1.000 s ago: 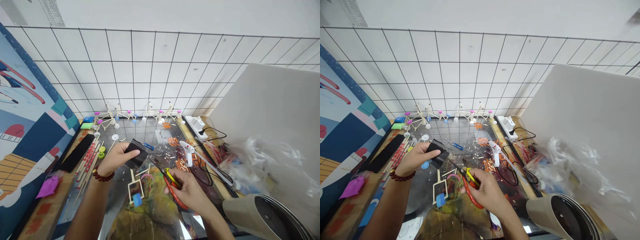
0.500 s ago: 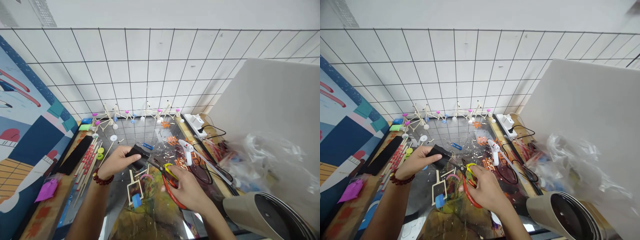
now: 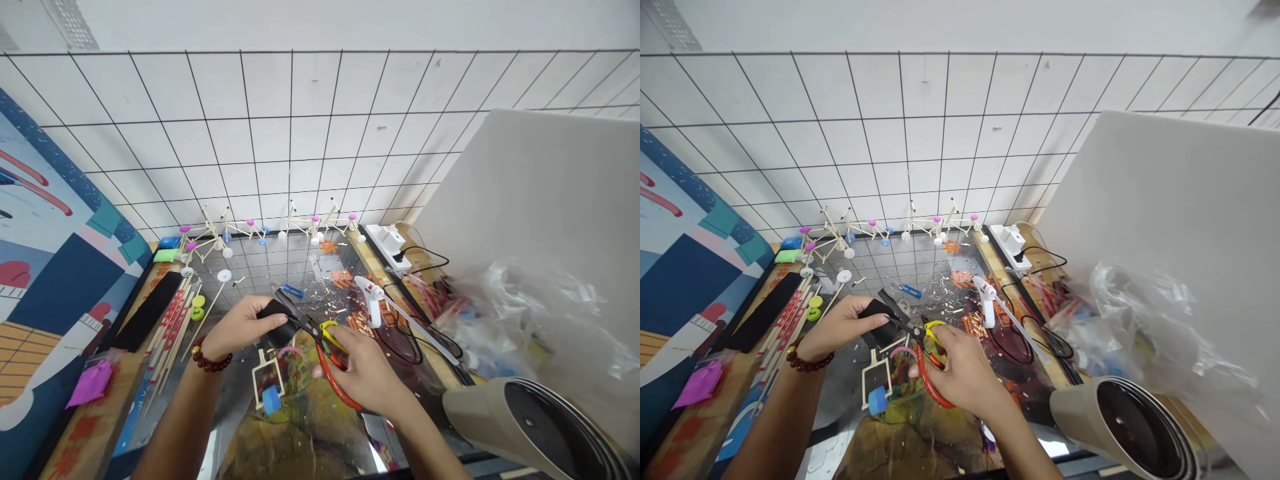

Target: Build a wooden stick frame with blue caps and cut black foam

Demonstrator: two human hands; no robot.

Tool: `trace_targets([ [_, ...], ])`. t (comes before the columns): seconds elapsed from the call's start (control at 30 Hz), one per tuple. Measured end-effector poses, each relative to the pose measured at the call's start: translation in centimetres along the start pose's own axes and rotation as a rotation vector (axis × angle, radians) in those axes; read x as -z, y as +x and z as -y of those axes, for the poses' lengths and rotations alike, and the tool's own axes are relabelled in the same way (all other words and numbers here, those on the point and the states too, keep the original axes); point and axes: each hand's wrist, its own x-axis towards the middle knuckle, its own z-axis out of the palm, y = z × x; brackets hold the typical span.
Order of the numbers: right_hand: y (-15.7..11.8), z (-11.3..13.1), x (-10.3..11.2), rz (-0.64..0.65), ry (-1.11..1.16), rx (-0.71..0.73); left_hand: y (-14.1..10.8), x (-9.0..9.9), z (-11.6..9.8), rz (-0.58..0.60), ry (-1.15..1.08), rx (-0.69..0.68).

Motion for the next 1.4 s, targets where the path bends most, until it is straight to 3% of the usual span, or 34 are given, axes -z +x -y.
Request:
trace_targets([
  [0.6, 0.10, -0.60, -0.66, 0.012, 0.069, 0.051, -0.19, -0.20, -0.65, -0.007, 0.102, -0.074],
  [1.4, 0.01, -0.90, -0.80, 0.083, 0.221, 0.052, 0.03, 0.01, 0.12, 0.081, -0.030, -0.021],
])
